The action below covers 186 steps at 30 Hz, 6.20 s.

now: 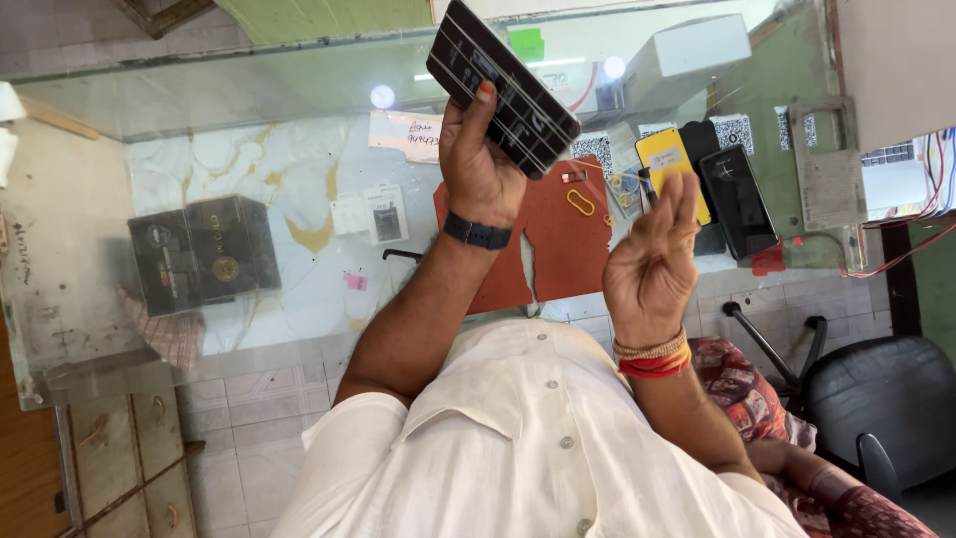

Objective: The person applies adhesive to a smartphone battery, then places the battery into the phone chassis and closes the device. They then use a rubber band to secure the phone while it sets.

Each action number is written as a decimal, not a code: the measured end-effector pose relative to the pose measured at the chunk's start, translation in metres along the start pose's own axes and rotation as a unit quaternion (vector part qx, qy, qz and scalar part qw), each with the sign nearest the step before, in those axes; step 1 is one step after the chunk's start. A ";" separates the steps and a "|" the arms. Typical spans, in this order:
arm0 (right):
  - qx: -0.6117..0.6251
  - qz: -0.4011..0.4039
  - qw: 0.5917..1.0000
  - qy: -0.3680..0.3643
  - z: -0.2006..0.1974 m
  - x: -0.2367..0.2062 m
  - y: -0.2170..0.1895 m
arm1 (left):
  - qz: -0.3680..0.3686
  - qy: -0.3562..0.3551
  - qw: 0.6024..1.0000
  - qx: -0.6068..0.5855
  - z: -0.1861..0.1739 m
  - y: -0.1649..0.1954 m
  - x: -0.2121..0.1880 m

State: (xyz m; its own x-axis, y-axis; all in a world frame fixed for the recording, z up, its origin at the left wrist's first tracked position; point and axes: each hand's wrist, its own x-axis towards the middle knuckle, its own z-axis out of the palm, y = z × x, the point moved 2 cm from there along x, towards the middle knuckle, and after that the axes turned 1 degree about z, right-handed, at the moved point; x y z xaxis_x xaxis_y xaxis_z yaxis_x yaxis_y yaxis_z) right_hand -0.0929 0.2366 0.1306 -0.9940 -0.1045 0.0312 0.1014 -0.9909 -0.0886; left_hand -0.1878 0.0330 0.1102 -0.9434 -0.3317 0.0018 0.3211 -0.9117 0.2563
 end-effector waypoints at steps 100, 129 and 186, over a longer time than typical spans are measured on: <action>-0.940 -0.101 0.252 -0.209 -0.041 0.043 -0.082 | -0.100 0.055 0.959 0.261 -0.066 0.022 -0.138; -0.766 0.102 0.622 -0.125 -0.012 0.016 -0.015 | -0.274 -0.068 0.946 0.159 -0.077 -0.016 -0.114; -0.407 0.090 0.876 -0.242 -0.023 0.012 -0.051 | -0.201 -0.089 0.897 0.384 -0.043 0.043 -0.081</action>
State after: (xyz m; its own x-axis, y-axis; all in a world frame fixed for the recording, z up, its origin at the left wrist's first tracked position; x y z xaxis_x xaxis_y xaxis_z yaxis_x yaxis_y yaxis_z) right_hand -0.1109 0.2878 0.1122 -0.8113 -0.4717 0.3453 -0.0042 -0.5860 -0.8103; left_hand -0.0937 0.0101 0.0796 -0.9903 0.0937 -0.1026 -0.1356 -0.4911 0.8605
